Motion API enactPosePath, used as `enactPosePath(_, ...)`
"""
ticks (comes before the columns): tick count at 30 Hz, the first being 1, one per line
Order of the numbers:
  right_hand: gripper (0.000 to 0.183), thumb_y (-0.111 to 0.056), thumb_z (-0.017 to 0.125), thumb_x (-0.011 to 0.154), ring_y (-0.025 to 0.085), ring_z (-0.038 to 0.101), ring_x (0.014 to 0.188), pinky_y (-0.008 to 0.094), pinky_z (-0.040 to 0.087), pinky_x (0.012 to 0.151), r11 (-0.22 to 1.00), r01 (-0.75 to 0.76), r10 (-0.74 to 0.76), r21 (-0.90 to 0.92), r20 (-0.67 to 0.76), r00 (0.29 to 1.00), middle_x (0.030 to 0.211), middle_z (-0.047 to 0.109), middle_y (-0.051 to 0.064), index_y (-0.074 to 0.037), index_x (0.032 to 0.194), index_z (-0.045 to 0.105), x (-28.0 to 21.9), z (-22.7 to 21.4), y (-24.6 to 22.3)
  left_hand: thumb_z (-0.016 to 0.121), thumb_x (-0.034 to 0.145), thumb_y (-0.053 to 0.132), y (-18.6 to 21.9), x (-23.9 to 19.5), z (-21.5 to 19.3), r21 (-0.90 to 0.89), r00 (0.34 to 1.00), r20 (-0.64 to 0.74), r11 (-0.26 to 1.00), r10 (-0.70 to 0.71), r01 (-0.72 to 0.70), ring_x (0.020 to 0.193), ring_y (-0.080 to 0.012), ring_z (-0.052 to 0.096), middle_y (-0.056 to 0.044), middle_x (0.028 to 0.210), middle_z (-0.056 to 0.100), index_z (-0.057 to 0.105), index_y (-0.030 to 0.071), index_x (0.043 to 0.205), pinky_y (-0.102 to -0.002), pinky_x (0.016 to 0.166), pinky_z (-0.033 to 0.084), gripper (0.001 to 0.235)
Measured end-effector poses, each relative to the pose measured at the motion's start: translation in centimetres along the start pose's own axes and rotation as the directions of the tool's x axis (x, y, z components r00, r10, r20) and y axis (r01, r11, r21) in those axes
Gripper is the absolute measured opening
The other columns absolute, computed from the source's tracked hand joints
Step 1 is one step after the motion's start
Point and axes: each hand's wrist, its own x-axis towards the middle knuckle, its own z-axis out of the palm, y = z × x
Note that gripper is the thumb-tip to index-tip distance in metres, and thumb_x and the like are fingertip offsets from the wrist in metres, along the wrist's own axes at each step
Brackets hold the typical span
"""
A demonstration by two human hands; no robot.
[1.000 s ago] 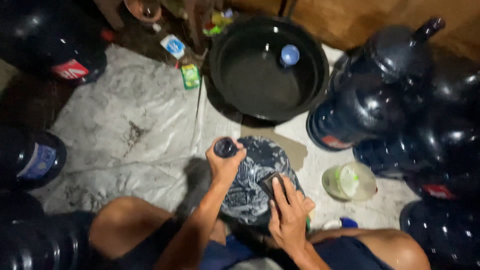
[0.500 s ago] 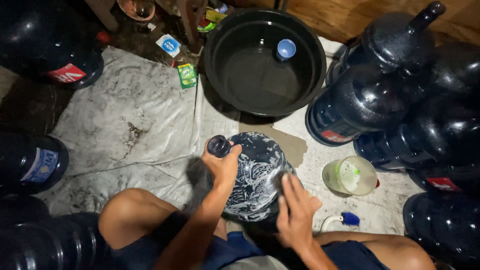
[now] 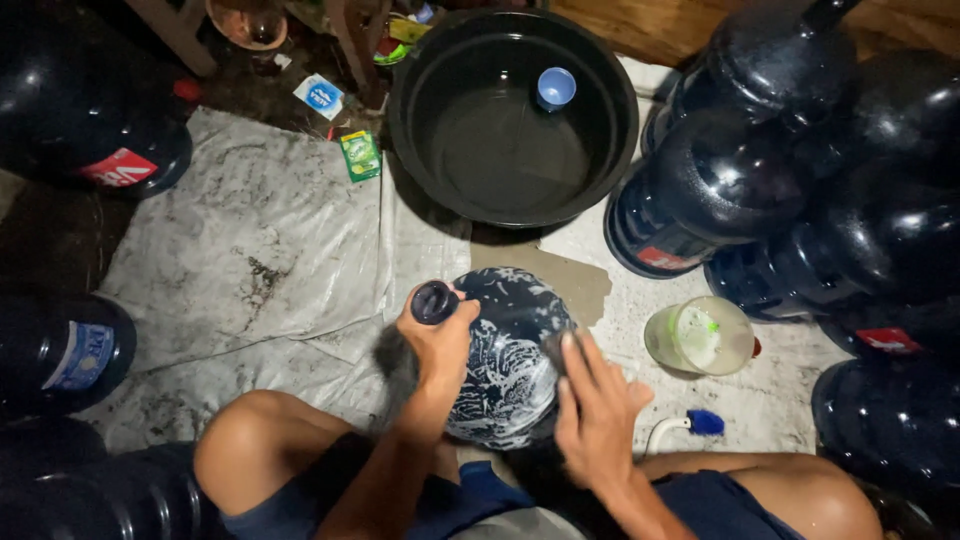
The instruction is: The person scrubs the exterior of a large plastic carboy with a soapy sponge and their hands, rotating the bottle to reach different sides.
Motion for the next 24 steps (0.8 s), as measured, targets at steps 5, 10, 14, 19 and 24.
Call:
enactPosePath(5, 0.050, -0.015, 0.051, 0.083, 0.022, 0.053, 0.083, 0.037, 0.033, 0.069, 0.967, 0.130, -0.114, -0.220, 0.085, 0.990, 0.131, 0.054, 0.009, -0.019, 0.133, 0.050, 4.0, -1.3, -2.6, 0.071, 0.055, -0.009, -1.5, -0.1, 0.5, -0.126, 0.959, 0.087, 0.958, 0.269, -0.257, 0.066, -0.0131, 0.063, -0.004, 0.069, 0.065, 0.061, 0.007, 0.075, -0.027, 0.068, 0.053, 0.027)
enactPosePath(10, 0.086, -0.026, 0.058, 0.060, 0.034, 0.051, 0.094, 0.050, 0.038, 0.063, 0.847, 0.281, -0.119, -0.451, 0.353, 0.928, 0.145, 0.037, 0.006, -0.023, 0.142, 0.034, 1.7, -1.6, -2.8, 0.067, 0.057, -0.005, -0.7, -1.0, 1.1, -0.133, 0.892, 0.108, 0.896, 0.439, -0.425, 0.063, -0.0123, 0.060, -0.003, 0.068, 0.062, 0.058, 0.008, 0.072, -0.027, 0.067, 0.051, 0.022)
enactPosePath(14, 0.062, -0.027, 0.051, 0.073, 0.026, 0.059, 0.078, 0.047, 0.035, 0.064, 0.853, 0.081, 0.001, -0.516, 0.156, 0.988, 0.133, 0.050, 0.002, -0.028, 0.135, 0.046, 4.0, -1.6, -1.7, 0.065, 0.056, -0.007, -2.4, -2.4, 1.3, -0.201, 0.820, 0.185, 0.838, 0.542, -0.508, 0.066, -0.0169, 0.065, -0.006, 0.065, 0.063, 0.060, 0.006, 0.071, -0.030, 0.068, 0.053, 0.021)
enactPosePath(19, 0.050, -0.026, 0.053, 0.078, 0.027, 0.057, 0.067, 0.042, 0.034, 0.066, 0.898, 0.115, -0.093, -0.425, 0.073, 0.993, 0.121, 0.059, 0.001, -0.026, 0.128, 0.056, 6.4, -0.3, -3.3, 0.070, 0.049, -0.008, -1.8, -2.6, 1.4, -0.153, 0.789, 0.174, 0.808, 0.589, -0.569, 0.066, -0.0191, 0.068, -0.008, 0.061, 0.064, 0.062, 0.005, 0.070, -0.030, 0.070, 0.054, 0.026)
enactPosePath(24, 0.067, -0.022, 0.055, 0.066, 0.027, 0.059, 0.073, 0.046, 0.038, 0.067, 0.865, 0.091, 0.027, -0.494, 0.226, 0.974, 0.128, 0.053, -0.001, -0.029, 0.133, 0.050, 4.0, -3.2, -3.1, 0.069, 0.051, -0.008, -2.1, -1.7, 0.3, -0.214, 0.811, 0.138, 0.817, 0.568, -0.536, 0.068, -0.0193, 0.069, -0.010, 0.061, 0.064, 0.060, 0.003, 0.071, -0.030, 0.070, 0.053, 0.024)
